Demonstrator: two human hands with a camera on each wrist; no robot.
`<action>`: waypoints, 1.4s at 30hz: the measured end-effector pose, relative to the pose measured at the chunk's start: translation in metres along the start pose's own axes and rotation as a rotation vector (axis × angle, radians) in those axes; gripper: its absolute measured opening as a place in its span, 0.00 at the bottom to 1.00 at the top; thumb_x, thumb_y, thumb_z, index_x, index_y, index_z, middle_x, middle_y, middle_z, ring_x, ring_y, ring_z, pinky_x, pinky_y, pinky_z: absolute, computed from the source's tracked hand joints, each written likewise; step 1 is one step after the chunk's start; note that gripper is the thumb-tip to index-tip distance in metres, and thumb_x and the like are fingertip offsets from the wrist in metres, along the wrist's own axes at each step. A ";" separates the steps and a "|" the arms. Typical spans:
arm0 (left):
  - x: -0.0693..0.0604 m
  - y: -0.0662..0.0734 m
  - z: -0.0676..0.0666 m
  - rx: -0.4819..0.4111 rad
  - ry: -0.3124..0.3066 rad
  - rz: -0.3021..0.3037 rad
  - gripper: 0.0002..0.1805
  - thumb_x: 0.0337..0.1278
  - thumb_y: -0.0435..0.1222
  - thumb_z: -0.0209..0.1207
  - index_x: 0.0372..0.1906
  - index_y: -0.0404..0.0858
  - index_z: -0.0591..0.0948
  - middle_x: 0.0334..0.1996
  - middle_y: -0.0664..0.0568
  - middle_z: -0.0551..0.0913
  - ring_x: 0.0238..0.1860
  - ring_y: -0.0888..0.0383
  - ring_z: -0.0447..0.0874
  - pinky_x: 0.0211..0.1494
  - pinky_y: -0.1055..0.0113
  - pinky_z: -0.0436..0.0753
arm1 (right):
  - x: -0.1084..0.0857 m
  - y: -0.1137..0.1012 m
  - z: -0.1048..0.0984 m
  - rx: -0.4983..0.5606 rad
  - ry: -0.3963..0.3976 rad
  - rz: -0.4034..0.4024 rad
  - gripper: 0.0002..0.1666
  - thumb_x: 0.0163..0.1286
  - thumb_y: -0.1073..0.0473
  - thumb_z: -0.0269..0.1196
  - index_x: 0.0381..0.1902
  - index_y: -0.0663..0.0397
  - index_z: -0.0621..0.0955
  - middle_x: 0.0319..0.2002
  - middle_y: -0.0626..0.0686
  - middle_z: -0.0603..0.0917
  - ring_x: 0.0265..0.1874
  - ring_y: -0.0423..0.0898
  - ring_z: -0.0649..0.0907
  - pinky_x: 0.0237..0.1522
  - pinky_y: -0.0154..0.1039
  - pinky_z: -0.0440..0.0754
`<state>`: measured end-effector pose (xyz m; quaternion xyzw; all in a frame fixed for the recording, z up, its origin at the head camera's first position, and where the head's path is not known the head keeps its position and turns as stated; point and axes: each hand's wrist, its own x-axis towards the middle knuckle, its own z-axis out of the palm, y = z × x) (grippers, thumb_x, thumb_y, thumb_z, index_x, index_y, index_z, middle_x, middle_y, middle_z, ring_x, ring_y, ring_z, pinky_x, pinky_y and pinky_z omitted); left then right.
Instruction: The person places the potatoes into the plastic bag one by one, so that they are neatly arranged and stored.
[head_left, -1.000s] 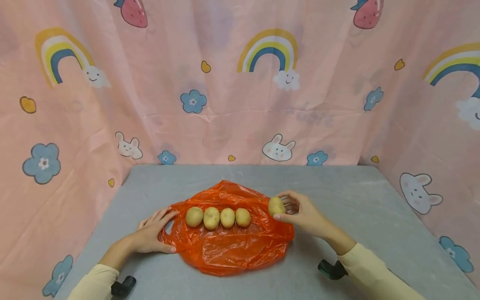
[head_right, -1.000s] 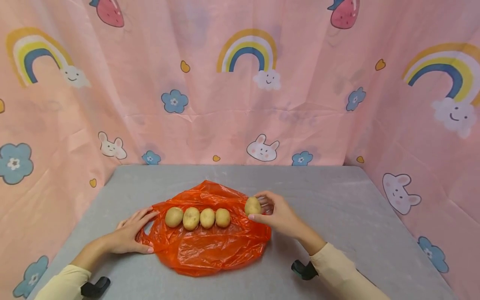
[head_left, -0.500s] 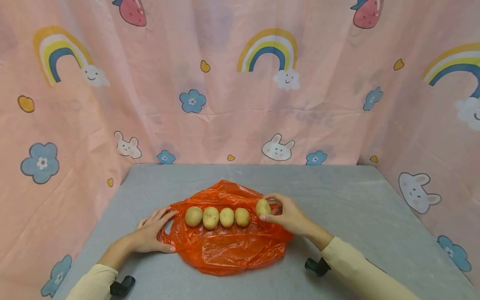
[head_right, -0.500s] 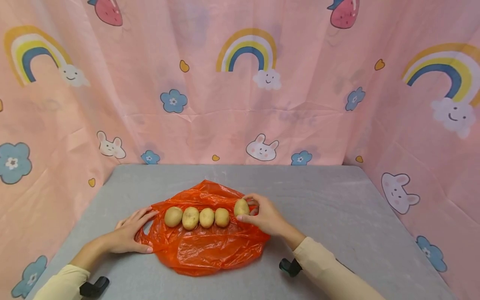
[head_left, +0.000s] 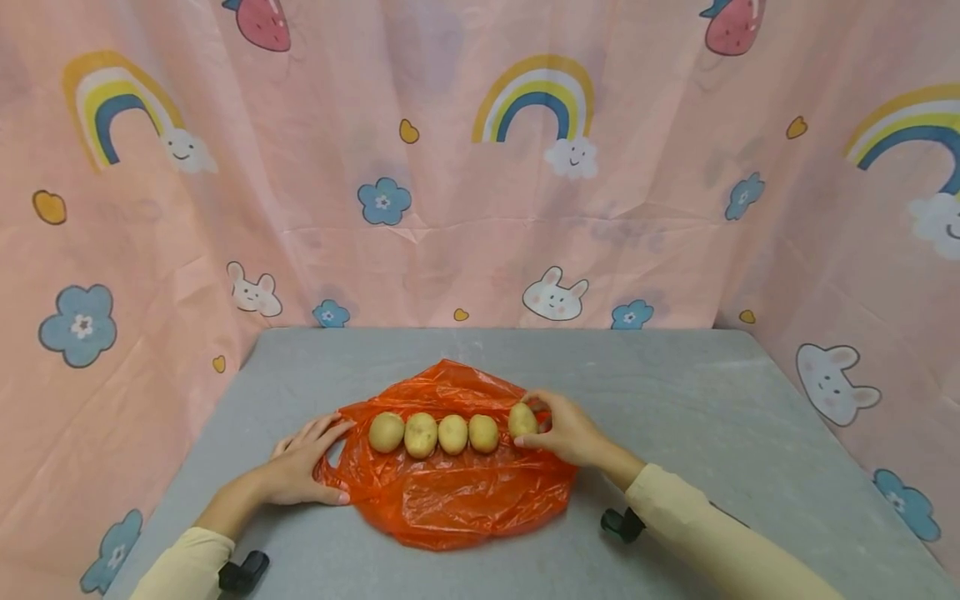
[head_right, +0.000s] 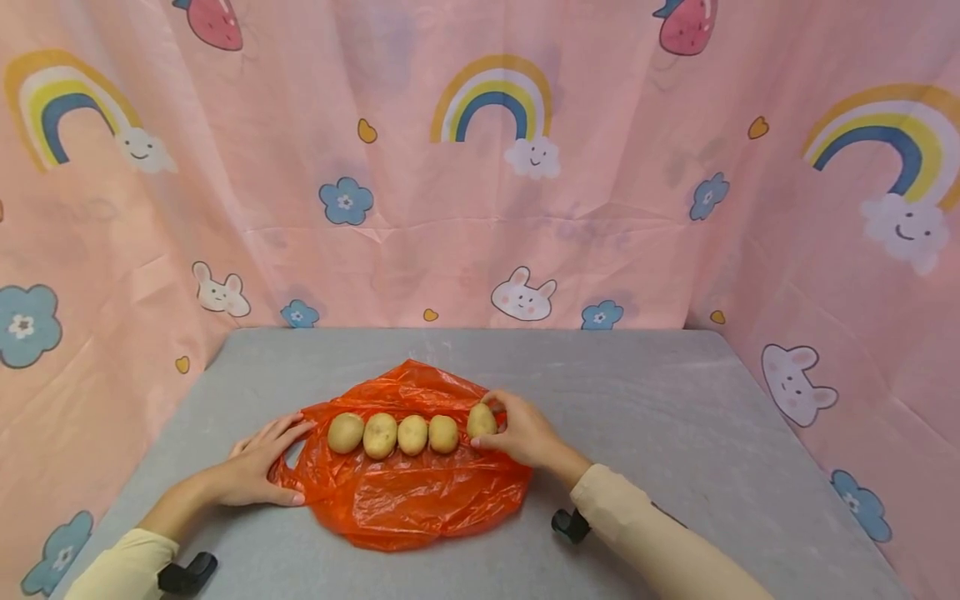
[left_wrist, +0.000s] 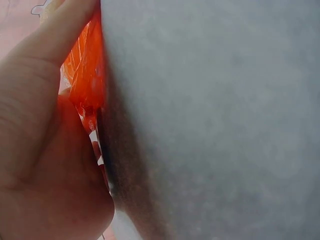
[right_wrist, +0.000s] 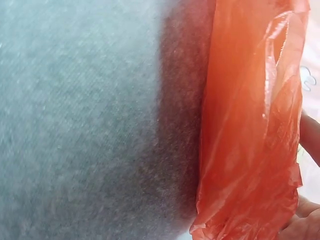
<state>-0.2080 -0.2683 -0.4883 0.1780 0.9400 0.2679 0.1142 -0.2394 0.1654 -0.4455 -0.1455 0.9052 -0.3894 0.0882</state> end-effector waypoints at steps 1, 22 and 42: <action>0.000 0.000 0.000 0.001 0.000 0.000 0.62 0.37 0.68 0.72 0.78 0.49 0.60 0.80 0.41 0.52 0.79 0.31 0.46 0.66 0.26 0.49 | 0.001 0.000 0.000 -0.008 -0.001 0.003 0.35 0.59 0.55 0.77 0.60 0.61 0.76 0.55 0.61 0.83 0.38 0.45 0.82 0.42 0.40 0.82; 0.001 -0.001 -0.001 -0.008 0.002 0.006 0.61 0.38 0.66 0.72 0.78 0.48 0.60 0.80 0.40 0.51 0.79 0.30 0.45 0.66 0.26 0.48 | 0.011 -0.008 0.009 -0.164 0.002 0.079 0.30 0.53 0.51 0.80 0.51 0.50 0.79 0.49 0.53 0.85 0.45 0.48 0.82 0.49 0.49 0.80; 0.000 -0.002 0.001 -0.013 0.001 0.002 0.61 0.38 0.67 0.73 0.79 0.50 0.59 0.80 0.42 0.50 0.79 0.33 0.45 0.66 0.29 0.49 | 0.015 -0.007 0.005 -0.183 -0.086 0.053 0.25 0.53 0.53 0.80 0.44 0.52 0.80 0.47 0.53 0.85 0.45 0.49 0.82 0.52 0.50 0.81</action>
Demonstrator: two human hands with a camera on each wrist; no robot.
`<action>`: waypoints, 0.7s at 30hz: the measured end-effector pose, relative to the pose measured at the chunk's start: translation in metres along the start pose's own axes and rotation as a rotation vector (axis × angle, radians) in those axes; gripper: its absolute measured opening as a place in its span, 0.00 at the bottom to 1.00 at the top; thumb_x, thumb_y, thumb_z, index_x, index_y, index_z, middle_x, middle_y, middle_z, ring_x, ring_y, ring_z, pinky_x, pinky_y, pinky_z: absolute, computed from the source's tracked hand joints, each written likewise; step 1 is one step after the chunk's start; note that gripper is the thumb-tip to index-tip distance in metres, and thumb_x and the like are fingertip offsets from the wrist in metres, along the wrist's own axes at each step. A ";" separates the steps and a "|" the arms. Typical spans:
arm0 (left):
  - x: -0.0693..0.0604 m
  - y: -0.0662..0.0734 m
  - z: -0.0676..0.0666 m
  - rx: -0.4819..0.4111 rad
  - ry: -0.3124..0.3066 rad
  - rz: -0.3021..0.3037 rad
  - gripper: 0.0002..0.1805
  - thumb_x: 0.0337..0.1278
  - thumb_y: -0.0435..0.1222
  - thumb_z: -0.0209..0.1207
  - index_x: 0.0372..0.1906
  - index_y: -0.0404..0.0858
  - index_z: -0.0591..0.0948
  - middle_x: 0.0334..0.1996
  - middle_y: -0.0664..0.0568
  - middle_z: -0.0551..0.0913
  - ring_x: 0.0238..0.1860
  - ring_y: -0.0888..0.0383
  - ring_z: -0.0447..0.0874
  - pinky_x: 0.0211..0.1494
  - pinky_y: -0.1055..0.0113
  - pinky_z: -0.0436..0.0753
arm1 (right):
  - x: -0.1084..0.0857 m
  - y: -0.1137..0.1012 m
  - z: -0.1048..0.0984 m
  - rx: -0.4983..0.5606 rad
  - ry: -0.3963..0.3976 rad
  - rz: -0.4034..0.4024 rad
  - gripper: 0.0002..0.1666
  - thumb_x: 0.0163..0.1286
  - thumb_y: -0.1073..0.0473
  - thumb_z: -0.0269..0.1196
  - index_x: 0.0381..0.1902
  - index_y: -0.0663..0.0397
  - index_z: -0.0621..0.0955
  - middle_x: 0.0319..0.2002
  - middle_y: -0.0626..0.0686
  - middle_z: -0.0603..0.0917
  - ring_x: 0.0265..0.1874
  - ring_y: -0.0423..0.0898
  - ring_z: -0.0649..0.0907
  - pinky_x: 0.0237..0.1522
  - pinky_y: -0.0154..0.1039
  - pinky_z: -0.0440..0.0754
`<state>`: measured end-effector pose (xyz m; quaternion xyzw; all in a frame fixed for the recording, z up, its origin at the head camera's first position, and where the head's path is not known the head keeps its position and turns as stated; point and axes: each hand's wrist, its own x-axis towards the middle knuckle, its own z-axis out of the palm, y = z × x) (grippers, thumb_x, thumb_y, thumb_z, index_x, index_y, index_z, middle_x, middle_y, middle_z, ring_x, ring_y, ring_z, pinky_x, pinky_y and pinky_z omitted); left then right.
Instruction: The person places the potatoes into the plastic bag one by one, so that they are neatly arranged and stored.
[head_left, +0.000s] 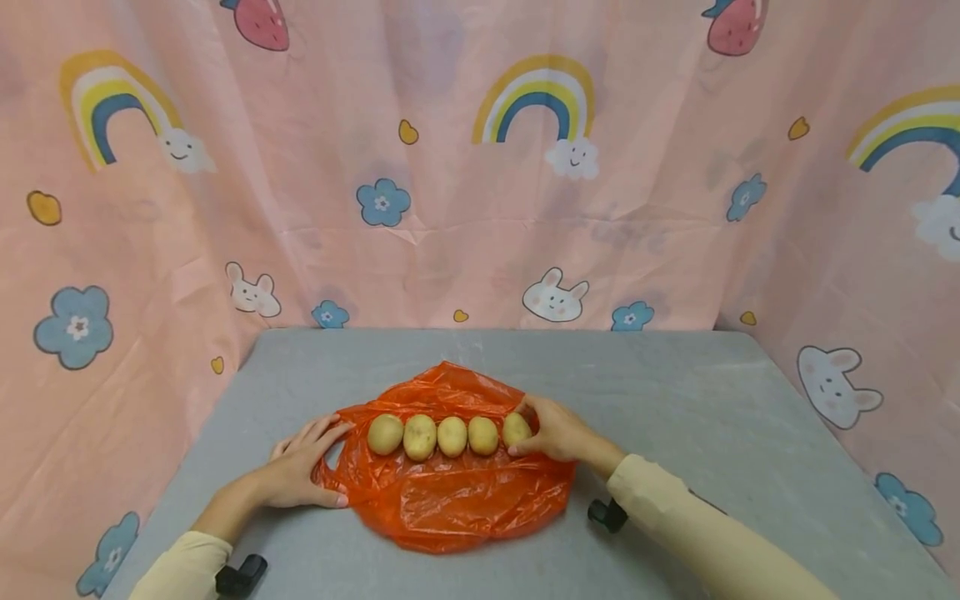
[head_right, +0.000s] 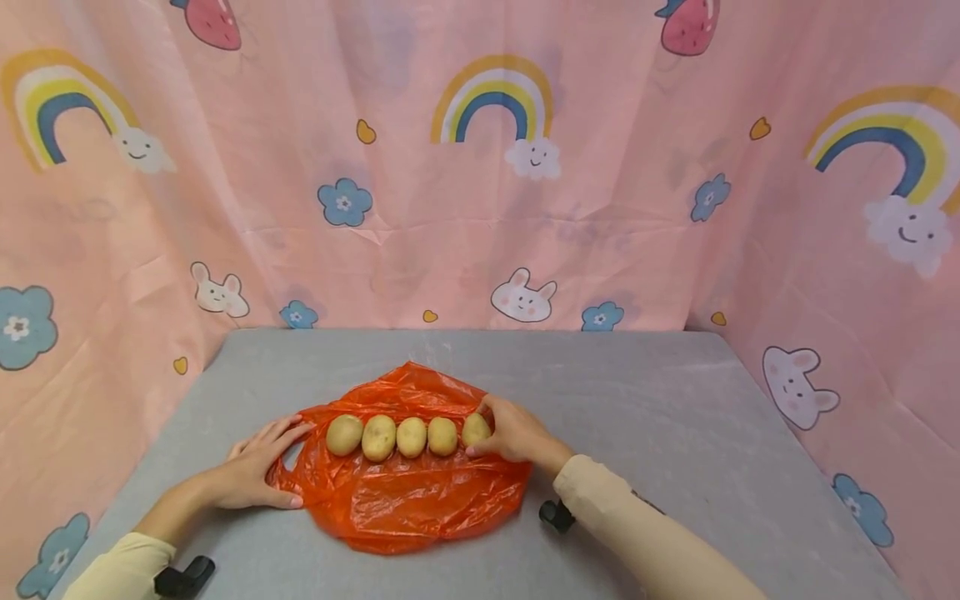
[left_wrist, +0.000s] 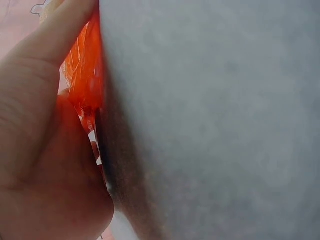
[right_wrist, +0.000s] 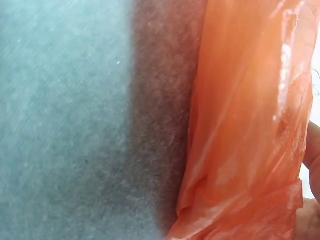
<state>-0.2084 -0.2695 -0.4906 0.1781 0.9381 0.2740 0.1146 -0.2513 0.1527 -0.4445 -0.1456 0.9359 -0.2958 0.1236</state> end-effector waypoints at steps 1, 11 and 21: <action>0.000 0.000 0.000 -0.004 -0.002 -0.002 0.61 0.38 0.67 0.72 0.79 0.51 0.59 0.80 0.42 0.50 0.79 0.32 0.45 0.66 0.29 0.48 | 0.000 0.000 0.000 -0.002 -0.003 0.001 0.25 0.53 0.53 0.80 0.43 0.52 0.79 0.47 0.53 0.85 0.45 0.48 0.82 0.51 0.49 0.81; -0.001 0.002 0.002 -0.014 -0.019 -0.005 0.61 0.38 0.67 0.72 0.79 0.51 0.59 0.80 0.41 0.49 0.79 0.31 0.44 0.66 0.27 0.47 | -0.001 -0.001 0.002 0.016 -0.019 0.015 0.24 0.53 0.54 0.80 0.42 0.53 0.79 0.46 0.53 0.84 0.43 0.47 0.81 0.50 0.48 0.81; 0.002 0.002 0.000 -0.002 -0.014 -0.005 0.62 0.38 0.66 0.73 0.79 0.49 0.59 0.80 0.40 0.49 0.79 0.31 0.44 0.66 0.28 0.47 | 0.000 0.000 -0.002 0.035 -0.027 -0.002 0.24 0.55 0.53 0.79 0.44 0.54 0.80 0.48 0.54 0.84 0.46 0.48 0.82 0.54 0.50 0.81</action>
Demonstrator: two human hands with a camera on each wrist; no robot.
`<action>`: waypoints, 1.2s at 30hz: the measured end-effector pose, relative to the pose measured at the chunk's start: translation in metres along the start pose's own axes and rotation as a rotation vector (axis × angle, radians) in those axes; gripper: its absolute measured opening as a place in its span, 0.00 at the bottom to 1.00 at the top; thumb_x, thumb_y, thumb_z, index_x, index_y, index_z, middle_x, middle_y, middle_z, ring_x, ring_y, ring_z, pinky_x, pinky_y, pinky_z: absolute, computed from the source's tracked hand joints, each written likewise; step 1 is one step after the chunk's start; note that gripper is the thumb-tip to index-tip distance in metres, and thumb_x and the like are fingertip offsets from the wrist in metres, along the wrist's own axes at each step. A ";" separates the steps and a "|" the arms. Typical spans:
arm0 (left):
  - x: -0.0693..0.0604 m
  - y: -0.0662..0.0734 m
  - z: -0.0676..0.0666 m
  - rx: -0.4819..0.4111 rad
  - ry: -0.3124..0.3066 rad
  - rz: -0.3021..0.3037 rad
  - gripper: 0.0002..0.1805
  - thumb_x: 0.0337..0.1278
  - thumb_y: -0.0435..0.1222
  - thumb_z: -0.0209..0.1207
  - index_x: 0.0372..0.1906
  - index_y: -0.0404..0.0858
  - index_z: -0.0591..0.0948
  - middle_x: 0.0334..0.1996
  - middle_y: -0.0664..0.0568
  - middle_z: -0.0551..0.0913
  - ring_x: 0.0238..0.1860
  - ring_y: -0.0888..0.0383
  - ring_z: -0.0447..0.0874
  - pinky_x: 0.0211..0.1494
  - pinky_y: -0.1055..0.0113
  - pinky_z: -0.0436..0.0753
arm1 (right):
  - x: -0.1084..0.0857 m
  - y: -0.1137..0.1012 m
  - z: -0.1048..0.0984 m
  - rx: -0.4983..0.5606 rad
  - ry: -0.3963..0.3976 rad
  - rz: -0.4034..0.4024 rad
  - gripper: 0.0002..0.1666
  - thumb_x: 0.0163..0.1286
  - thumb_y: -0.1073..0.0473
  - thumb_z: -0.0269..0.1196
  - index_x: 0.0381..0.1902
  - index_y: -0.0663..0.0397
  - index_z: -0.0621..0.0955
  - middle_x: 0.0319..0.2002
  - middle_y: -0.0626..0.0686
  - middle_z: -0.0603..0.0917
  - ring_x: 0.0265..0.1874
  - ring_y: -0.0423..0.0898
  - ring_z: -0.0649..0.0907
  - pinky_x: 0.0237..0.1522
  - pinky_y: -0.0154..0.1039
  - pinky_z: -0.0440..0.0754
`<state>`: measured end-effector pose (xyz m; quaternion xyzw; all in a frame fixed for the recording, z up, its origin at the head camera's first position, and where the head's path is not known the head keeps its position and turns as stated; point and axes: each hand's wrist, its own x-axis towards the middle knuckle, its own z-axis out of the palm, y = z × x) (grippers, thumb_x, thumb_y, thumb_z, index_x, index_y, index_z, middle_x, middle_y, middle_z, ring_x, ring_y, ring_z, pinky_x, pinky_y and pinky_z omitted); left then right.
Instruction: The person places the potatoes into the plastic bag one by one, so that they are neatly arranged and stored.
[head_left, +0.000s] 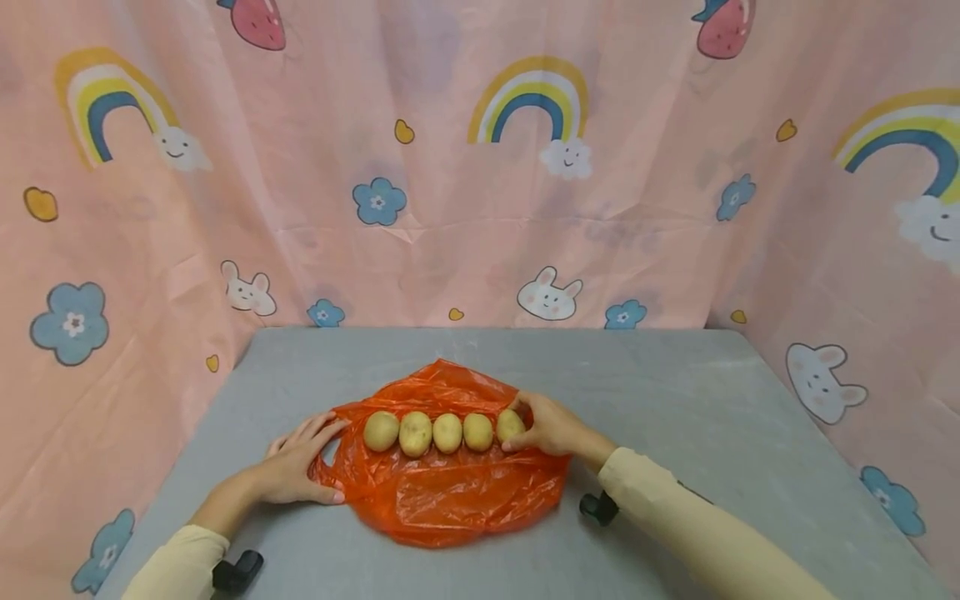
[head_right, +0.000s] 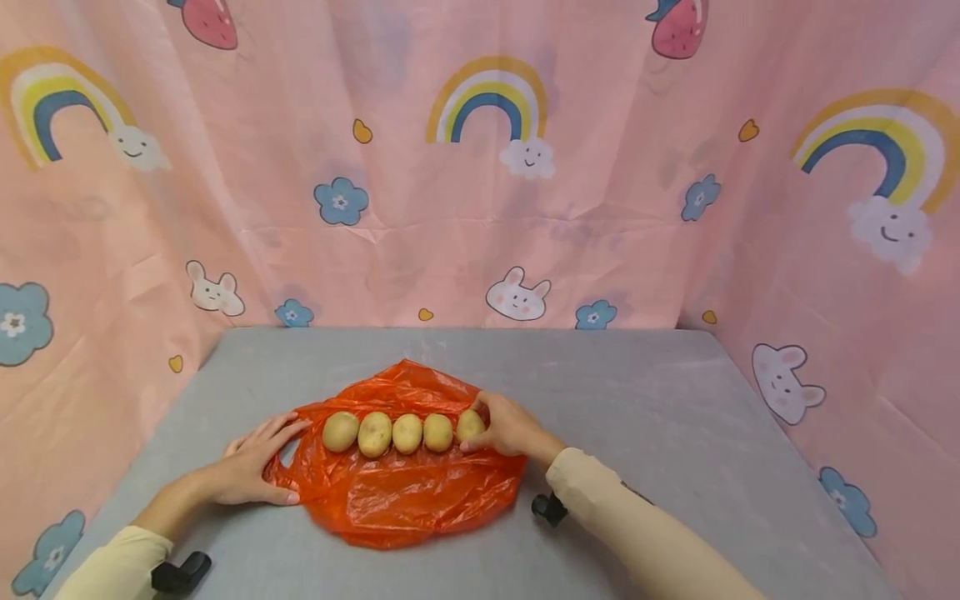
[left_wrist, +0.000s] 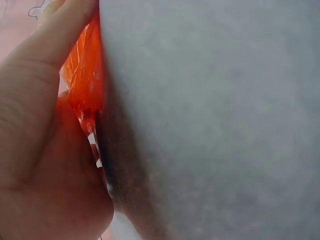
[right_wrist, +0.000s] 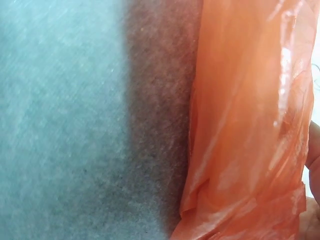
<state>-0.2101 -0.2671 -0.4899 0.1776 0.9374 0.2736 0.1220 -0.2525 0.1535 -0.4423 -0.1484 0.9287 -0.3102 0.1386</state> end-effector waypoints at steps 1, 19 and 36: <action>0.000 0.000 0.000 0.004 -0.004 -0.001 0.62 0.38 0.66 0.72 0.79 0.49 0.59 0.81 0.40 0.49 0.79 0.31 0.44 0.67 0.28 0.47 | 0.000 0.000 0.000 0.001 0.000 -0.001 0.24 0.55 0.53 0.79 0.44 0.54 0.79 0.48 0.54 0.84 0.46 0.49 0.81 0.54 0.50 0.81; -0.003 0.003 -0.002 0.023 -0.012 0.007 0.61 0.40 0.64 0.73 0.79 0.48 0.59 0.81 0.40 0.49 0.79 0.30 0.45 0.66 0.26 0.49 | 0.002 0.007 0.001 0.012 -0.021 -0.031 0.28 0.57 0.52 0.78 0.50 0.56 0.78 0.47 0.56 0.82 0.44 0.50 0.80 0.49 0.49 0.80; -0.012 0.016 -0.012 0.053 0.005 0.048 0.60 0.40 0.61 0.75 0.78 0.42 0.61 0.78 0.34 0.54 0.75 0.25 0.50 0.64 0.20 0.52 | -0.006 0.001 -0.003 -0.008 -0.064 -0.047 0.31 0.61 0.51 0.75 0.57 0.57 0.77 0.52 0.58 0.83 0.51 0.54 0.82 0.56 0.54 0.80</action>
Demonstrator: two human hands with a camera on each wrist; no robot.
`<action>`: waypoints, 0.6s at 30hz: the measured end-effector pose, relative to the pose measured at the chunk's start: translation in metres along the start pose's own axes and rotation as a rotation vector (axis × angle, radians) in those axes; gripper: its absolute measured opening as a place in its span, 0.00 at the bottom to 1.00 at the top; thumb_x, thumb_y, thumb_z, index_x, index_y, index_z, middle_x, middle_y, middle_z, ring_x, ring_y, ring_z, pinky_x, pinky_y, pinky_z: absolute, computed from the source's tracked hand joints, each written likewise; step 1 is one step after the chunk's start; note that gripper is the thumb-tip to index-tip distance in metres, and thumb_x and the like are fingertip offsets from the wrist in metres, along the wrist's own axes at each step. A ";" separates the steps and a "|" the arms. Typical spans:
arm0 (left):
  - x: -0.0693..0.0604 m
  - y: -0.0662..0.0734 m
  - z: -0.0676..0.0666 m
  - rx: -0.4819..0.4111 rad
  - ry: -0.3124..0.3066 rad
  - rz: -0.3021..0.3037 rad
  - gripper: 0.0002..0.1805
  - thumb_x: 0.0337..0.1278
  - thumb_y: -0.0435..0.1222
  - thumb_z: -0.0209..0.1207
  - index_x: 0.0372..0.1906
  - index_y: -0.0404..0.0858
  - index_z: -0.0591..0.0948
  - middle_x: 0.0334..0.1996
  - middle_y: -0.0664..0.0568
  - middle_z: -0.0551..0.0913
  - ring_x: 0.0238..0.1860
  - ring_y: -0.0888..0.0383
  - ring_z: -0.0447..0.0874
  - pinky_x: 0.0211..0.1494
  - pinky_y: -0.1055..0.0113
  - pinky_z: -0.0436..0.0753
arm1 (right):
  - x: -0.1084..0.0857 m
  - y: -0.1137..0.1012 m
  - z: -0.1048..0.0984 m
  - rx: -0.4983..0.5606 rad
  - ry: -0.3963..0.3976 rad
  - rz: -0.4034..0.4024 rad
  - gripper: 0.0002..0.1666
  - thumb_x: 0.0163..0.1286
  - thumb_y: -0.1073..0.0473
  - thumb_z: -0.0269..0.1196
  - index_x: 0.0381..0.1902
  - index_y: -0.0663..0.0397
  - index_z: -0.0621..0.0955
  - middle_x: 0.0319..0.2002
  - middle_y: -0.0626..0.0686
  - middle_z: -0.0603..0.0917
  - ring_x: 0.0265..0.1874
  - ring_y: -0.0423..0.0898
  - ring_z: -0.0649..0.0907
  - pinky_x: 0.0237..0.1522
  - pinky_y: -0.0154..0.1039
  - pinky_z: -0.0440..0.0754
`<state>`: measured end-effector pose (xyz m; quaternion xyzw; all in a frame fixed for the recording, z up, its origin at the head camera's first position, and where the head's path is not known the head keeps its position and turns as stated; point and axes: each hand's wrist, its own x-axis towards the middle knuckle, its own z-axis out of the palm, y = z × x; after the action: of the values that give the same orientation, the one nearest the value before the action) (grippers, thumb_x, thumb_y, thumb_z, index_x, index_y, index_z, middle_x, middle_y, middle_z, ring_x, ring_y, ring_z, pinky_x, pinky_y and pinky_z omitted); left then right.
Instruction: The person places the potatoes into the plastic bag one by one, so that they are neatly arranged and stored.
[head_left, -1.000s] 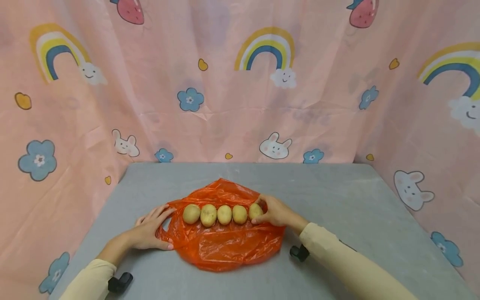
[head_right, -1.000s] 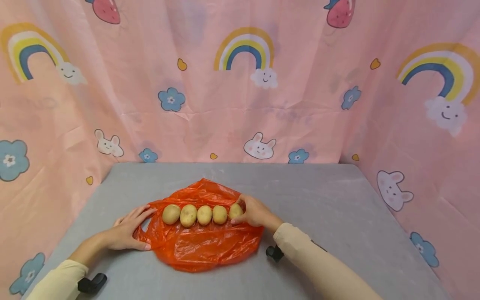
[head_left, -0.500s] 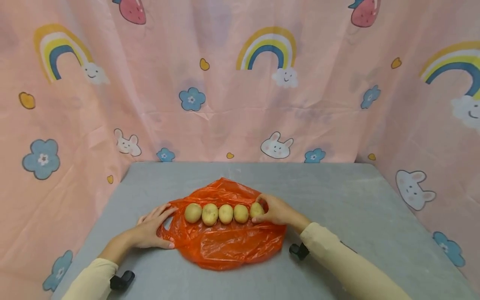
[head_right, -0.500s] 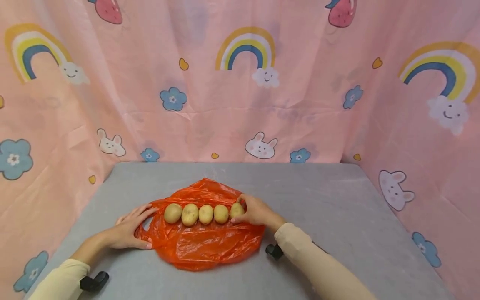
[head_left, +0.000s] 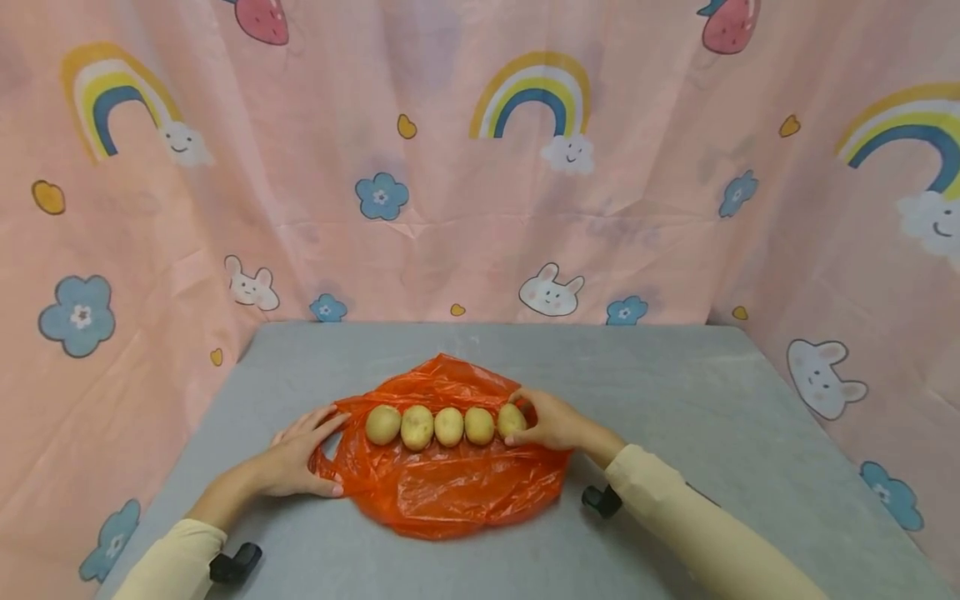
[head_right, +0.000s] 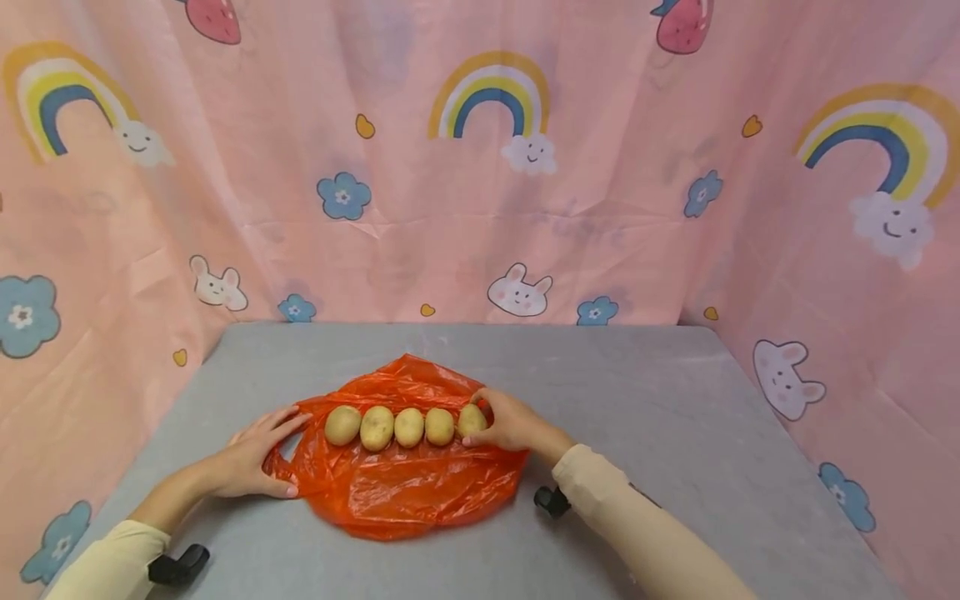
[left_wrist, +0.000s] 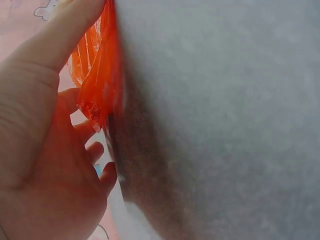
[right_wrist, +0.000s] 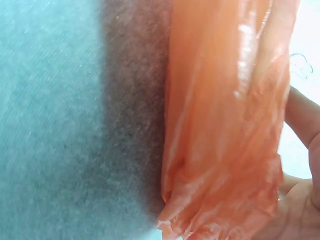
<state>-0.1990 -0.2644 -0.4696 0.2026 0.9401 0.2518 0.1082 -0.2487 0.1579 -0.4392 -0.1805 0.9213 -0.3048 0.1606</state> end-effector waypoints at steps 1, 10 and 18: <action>0.000 0.000 -0.001 0.000 0.001 -0.001 0.60 0.41 0.61 0.75 0.78 0.42 0.61 0.78 0.34 0.54 0.75 0.25 0.50 0.63 0.19 0.52 | -0.001 0.000 -0.001 0.008 0.002 -0.004 0.31 0.61 0.51 0.75 0.57 0.56 0.77 0.52 0.58 0.83 0.52 0.54 0.82 0.56 0.55 0.80; -0.001 0.002 -0.004 -0.044 0.046 -0.003 0.57 0.43 0.57 0.75 0.78 0.40 0.62 0.78 0.33 0.54 0.75 0.23 0.49 0.65 0.19 0.52 | -0.009 0.002 -0.008 0.087 0.013 -0.060 0.31 0.68 0.52 0.69 0.62 0.63 0.75 0.55 0.63 0.82 0.52 0.57 0.82 0.54 0.54 0.82; 0.001 0.007 -0.011 -0.053 0.101 0.004 0.51 0.50 0.55 0.72 0.77 0.42 0.64 0.77 0.33 0.57 0.74 0.23 0.51 0.63 0.19 0.58 | -0.019 0.006 -0.019 0.131 0.076 -0.109 0.27 0.72 0.53 0.66 0.62 0.63 0.76 0.58 0.64 0.82 0.51 0.59 0.83 0.55 0.55 0.82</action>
<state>-0.2012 -0.2625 -0.4569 0.1885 0.9371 0.2865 0.0652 -0.2412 0.1804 -0.4254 -0.2078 0.8935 -0.3794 0.1202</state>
